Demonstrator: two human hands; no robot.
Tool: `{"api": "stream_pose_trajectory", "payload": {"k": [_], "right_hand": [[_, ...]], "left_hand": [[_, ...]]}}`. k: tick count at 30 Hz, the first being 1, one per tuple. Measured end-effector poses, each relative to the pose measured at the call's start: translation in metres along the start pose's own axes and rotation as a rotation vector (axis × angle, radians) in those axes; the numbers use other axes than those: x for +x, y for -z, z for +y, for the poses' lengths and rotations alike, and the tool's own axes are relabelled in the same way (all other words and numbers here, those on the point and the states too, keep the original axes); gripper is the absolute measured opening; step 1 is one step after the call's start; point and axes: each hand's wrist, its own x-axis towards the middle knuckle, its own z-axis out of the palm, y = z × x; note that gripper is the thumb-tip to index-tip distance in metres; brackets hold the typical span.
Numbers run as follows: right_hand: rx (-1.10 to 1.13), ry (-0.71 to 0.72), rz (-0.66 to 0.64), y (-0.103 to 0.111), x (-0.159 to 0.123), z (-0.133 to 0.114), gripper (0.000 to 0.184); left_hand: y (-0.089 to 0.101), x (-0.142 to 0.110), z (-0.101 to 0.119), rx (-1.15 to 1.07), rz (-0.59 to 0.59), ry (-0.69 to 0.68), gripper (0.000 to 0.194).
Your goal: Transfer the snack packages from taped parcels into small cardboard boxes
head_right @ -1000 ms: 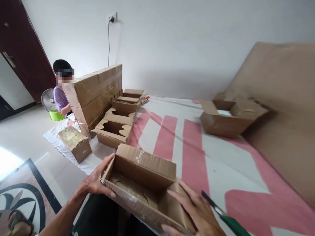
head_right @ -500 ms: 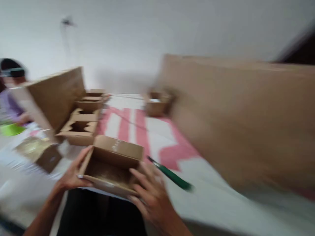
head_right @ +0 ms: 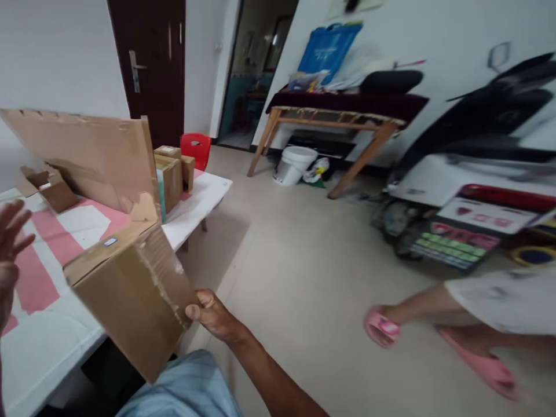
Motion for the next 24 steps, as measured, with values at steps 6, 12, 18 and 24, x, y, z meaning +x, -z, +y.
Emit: {"api": "stream_pose_trajectory", "payload": {"k": [6, 12, 18, 24], "right_hand": [[0.277, -0.089, 0.193, 0.038, -0.014, 0.019, 0.056], [0.081, -0.105, 0.294, 0.057, -0.030, 0.029, 0.077], [-0.231, 0.030, 0.303, 0.081, -0.030, 0.002, 0.056], [-0.962, 0.439, -0.212, -0.002, 0.062, -0.061, 0.031]], "left_hand": [[-0.061, 0.007, -0.006, 0.083, -0.291, -0.043, 0.073], [-0.092, 0.021, 0.009, 0.034, -0.452, -0.093, 0.079], [-0.041, 0.028, 0.023, 0.062, -0.242, -0.101, 0.068], [0.088, -0.064, 0.019, 0.105, 0.049, 0.161, 0.082]]}}
